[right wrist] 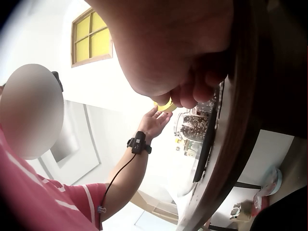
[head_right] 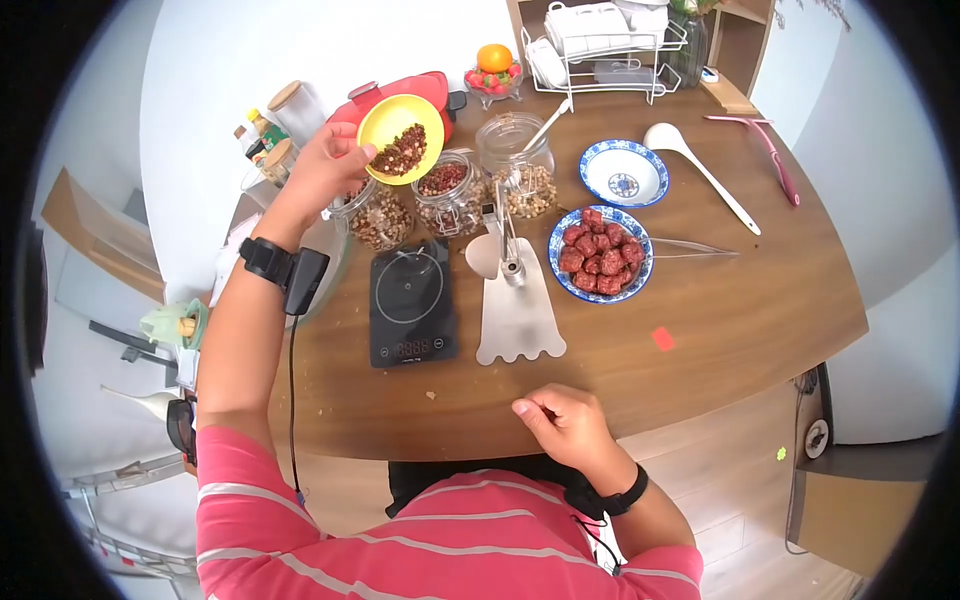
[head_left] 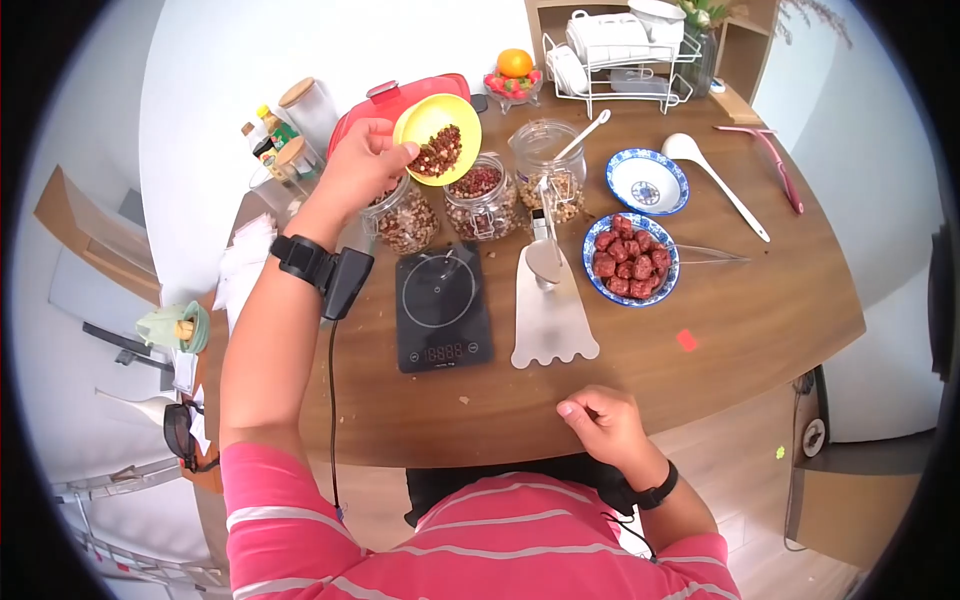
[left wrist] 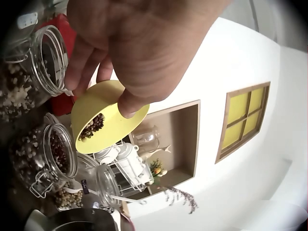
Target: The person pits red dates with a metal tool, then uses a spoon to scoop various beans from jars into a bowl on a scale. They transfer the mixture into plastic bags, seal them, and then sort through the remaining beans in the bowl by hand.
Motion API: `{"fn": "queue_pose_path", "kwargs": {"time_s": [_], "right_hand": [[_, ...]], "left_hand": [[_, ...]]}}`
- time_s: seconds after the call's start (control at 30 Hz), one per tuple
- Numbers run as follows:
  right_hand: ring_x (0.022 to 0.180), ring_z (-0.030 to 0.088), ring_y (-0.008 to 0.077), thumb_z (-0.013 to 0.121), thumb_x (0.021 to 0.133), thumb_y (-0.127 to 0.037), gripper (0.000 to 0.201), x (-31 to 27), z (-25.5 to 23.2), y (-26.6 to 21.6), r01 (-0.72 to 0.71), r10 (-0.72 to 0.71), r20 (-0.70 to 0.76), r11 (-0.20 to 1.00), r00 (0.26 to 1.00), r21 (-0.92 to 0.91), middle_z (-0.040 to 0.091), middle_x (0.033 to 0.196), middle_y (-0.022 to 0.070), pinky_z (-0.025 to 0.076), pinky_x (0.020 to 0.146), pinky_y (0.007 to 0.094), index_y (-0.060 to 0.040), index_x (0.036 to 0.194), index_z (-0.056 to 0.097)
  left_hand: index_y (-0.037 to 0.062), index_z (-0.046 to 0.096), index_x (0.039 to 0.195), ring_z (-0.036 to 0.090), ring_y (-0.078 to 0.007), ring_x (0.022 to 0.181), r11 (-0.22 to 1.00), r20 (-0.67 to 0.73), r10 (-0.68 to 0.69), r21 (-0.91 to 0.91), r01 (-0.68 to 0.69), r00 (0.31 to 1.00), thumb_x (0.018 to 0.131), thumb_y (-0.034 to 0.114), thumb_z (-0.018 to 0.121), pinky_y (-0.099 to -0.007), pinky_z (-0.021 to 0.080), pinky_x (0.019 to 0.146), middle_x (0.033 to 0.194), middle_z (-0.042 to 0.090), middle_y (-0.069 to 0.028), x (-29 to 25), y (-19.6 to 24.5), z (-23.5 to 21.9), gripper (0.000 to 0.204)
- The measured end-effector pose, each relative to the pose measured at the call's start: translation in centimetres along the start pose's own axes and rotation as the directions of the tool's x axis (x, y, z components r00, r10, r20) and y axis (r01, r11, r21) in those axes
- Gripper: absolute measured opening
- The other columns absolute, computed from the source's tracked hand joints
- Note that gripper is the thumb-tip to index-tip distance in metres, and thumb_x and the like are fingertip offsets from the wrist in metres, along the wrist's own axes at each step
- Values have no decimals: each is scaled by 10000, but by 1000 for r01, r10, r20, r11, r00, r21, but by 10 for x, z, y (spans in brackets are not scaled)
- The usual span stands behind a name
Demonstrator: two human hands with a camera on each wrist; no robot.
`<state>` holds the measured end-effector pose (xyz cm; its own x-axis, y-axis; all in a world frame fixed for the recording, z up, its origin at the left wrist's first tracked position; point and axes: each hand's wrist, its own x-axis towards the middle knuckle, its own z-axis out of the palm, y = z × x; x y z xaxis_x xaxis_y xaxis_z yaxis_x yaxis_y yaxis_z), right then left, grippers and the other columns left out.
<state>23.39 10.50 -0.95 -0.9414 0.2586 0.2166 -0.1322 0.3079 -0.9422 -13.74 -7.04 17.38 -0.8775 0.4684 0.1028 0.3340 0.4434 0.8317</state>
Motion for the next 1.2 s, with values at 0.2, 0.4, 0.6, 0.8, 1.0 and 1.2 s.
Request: {"fn": "queue_pose_path", "kwargs": {"time_s": [0.2,0.4,0.6,0.8,1.0,1.2], "right_hand": [[612,597,186,746,962,-172,210,1,-4,3,24,-25,15,996,1000,80,655,732,97,476,571,318,0,850,701],[589,575,183,744,960,-157,200,1,-7,1,31,-33,11,996,999,83,629,707,88,459,556,316,-2,844,695],[585,576,182,746,955,-153,195,0,-7,3,33,-33,6,997,999,70,625,701,86,452,551,312,-7,838,695],[622,629,220,774,912,-111,122,4,2,-5,58,-58,-38,998,998,4,666,768,99,500,574,339,-20,866,708],[741,685,276,805,838,-69,93,10,-17,8,143,-236,-135,862,962,-487,697,893,90,553,628,366,-65,911,747],[742,683,246,840,820,-105,141,-4,-36,11,-34,-77,-189,851,979,-524,705,919,75,556,630,344,-75,945,782]], "left_hand": [[-2,529,1326,666,-144,916,888,-43,198,430,-161,979,874,310,831,-303,547,787,1148,674,-101,0,1,23,627],[47,568,1309,701,-198,897,790,-20,292,569,-229,956,854,281,842,-347,562,827,1166,689,-101,-6,6,39,580],[87,589,1296,719,-236,970,704,15,380,643,-300,925,805,249,875,-387,572,848,1186,697,-77,-21,18,50,591],[41,570,1295,712,-225,992,647,-87,546,675,-354,833,787,181,889,-367,581,851,1200,681,-104,-32,18,45,617],[10,492,1322,690,-187,996,884,-444,65,-390,-258,894,957,148,751,-325,606,815,1211,638,-116,-118,-11,25,469],[14,541,1389,747,-230,990,610,-133,-388,-779,146,912,1093,372,526,-306,638,820,1214,707,-136,-271,-130,1,465]]}}
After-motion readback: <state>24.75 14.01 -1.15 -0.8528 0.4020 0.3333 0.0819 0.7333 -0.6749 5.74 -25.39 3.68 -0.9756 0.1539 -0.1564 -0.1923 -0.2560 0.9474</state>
